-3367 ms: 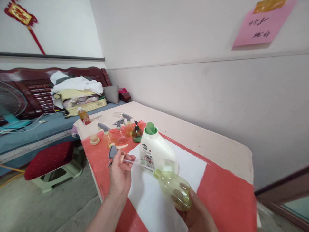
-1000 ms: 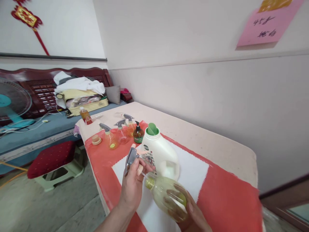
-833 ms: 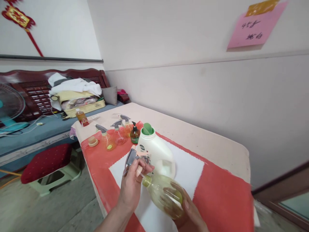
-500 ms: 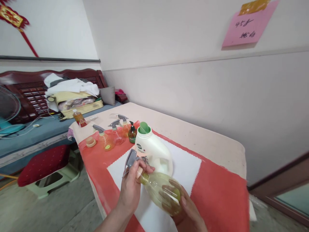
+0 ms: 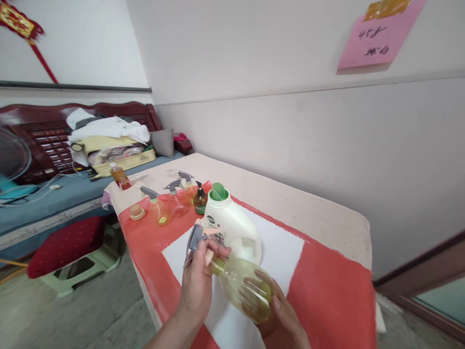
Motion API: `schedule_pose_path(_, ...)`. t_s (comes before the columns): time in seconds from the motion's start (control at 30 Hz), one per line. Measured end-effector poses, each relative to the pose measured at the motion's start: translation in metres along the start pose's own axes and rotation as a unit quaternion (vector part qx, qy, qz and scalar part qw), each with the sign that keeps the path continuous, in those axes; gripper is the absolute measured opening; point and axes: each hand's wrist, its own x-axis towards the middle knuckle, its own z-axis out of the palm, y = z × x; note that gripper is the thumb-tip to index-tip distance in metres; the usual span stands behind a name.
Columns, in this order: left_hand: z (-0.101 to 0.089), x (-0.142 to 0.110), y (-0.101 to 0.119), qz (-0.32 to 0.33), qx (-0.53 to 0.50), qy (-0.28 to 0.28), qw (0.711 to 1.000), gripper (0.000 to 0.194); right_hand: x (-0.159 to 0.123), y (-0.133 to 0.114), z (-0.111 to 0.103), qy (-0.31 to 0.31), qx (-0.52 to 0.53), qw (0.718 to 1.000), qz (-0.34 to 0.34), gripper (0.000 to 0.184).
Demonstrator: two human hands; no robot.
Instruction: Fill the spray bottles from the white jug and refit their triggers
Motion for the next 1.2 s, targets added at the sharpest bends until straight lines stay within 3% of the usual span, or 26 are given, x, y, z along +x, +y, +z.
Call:
schedule_pose_path(0.17,0.0016,0.0,0.0028,-0.005,0.046,-0.035,0.998,0.038,-0.0037,-0.0008,0.002,0.01,0.007,1.0,-0.003,0.056)
schedule_pose_path(0.3,0.0029,-0.0016,0.0014,-0.024,0.026,-0.045,0.998,0.037,-0.0044,-0.001,-0.0003,0.007,0.007,1.0,-0.02,0.049)
schedule_pose_path(0.73,0.0055,-0.0038,0.005,-0.055,-0.069,-0.071,0.994,0.035,-0.0055,0.0028,0.0011,-0.028,0.005,0.999,-0.027,0.054)
schedule_pose_path(0.97,0.0035,-0.0074,0.0054,-0.026,0.018,-0.127,0.991,0.033,-0.01,-0.0047,0.0063,-0.043,0.059,0.997,-0.012,0.045)
schedule_pose_path(1.2,0.003,-0.008,0.0038,-0.066,0.047,-0.13,0.988,0.031,-0.0109,-0.0031,0.0036,-0.048,0.031,0.998,-0.034,0.052)
